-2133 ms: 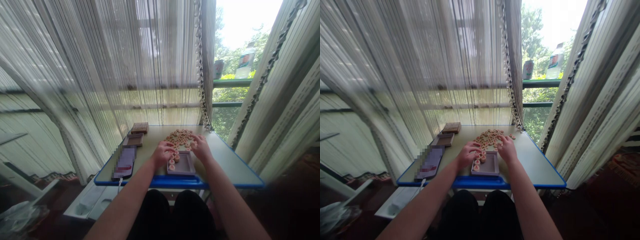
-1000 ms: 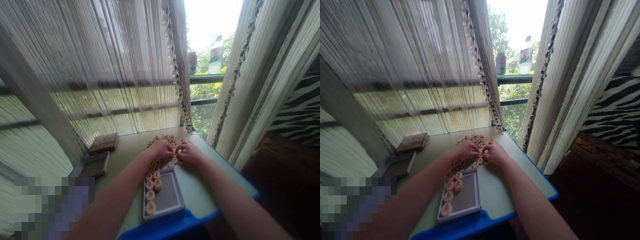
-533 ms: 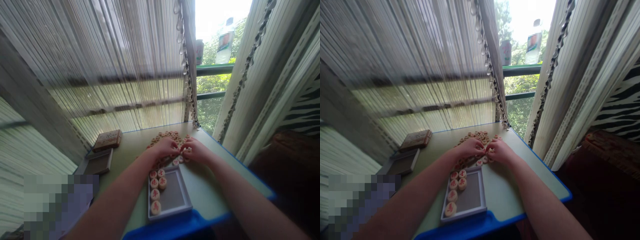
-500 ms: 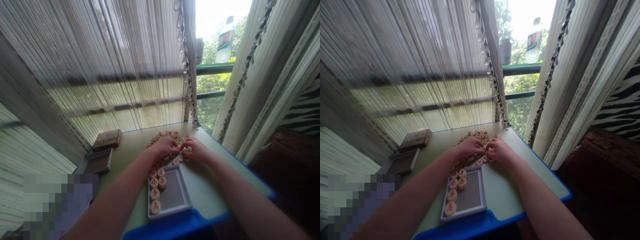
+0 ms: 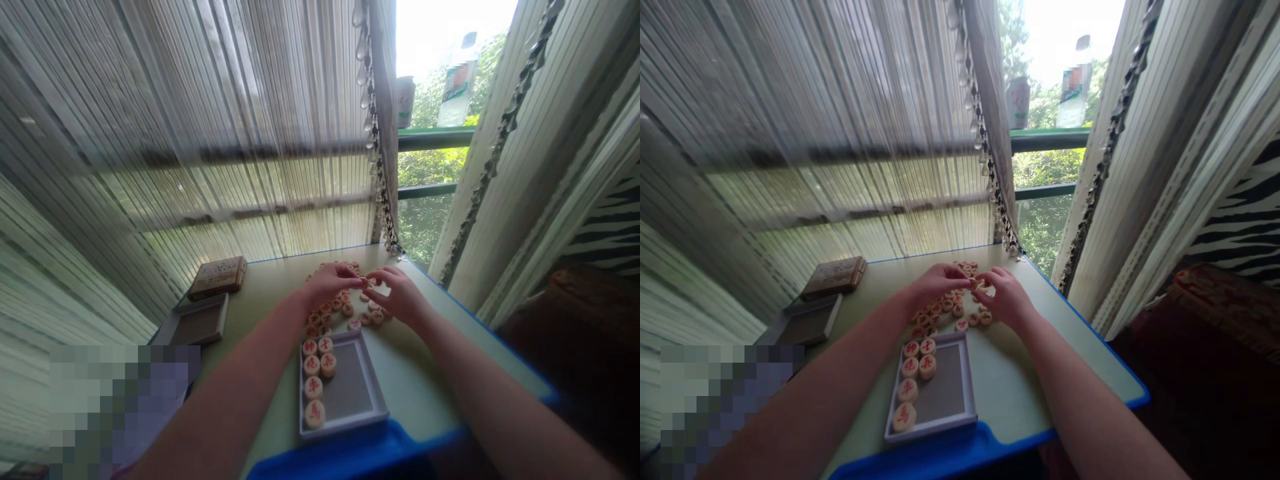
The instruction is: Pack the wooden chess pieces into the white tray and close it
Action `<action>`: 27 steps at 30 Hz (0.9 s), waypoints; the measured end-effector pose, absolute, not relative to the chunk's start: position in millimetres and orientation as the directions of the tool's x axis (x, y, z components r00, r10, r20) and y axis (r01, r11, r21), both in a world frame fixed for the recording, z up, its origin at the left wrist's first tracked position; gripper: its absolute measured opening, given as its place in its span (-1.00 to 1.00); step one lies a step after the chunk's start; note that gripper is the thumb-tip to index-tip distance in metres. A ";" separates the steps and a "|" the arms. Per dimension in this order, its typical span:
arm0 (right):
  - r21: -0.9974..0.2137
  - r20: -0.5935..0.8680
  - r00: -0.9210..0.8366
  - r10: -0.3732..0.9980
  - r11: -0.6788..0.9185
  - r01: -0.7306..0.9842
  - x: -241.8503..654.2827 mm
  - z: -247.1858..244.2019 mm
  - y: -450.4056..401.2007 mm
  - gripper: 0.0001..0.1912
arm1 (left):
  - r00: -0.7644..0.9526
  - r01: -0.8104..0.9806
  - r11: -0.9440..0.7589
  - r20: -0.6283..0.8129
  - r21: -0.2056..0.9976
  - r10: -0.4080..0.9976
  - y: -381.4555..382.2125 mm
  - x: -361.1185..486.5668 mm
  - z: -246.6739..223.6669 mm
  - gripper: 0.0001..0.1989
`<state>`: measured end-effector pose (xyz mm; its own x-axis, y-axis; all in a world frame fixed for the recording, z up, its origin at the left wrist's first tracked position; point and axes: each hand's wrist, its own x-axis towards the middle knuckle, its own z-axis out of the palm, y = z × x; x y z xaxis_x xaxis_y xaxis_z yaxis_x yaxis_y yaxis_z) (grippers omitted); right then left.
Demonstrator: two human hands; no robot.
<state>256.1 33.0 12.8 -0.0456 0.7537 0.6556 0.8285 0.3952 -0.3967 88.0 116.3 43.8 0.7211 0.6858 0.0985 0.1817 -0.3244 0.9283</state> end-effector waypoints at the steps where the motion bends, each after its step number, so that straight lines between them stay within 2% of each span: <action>1: -0.403 0.664 -0.040 0.747 0.402 0.822 255.6 14.3 32.1 -0.79 | 0.718 0.185 -0.314 0.090 0.931 0.691 116.6 87.6 44.7 -0.67; 6: -0.405 0.667 -0.052 0.743 0.420 0.812 253.8 17.6 32.3 -0.82 | 0.737 0.190 -0.277 0.050 0.942 0.674 118.8 85.0 47.0 -0.71; 11: -0.392 0.652 -0.050 0.757 0.393 0.832 253.7 16.9 35.3 -0.81 | 0.682 0.072 -0.207 0.104 0.976 0.724 124.5 80.3 41.5 -0.72; 17: -0.386 0.647 -0.038 0.761 0.370 0.845 253.5 15.8 35.7 -0.77 | 0.763 0.116 -0.262 0.083 0.958 0.642 126.7 79.2 37.9 -0.60; 27: -0.437 0.658 -0.032 0.753 0.416 0.798 252.3 20.7 28.7 -0.79 | 0.784 0.095 -0.284 0.104 0.954 0.612 121.8 78.3 43.1 -0.59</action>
<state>252.3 28.7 20.7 -0.0322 0.7527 0.6576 0.7978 0.4157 -0.4367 78.3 121.8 43.1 0.7844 0.6116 0.1036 0.0951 -0.2836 0.9542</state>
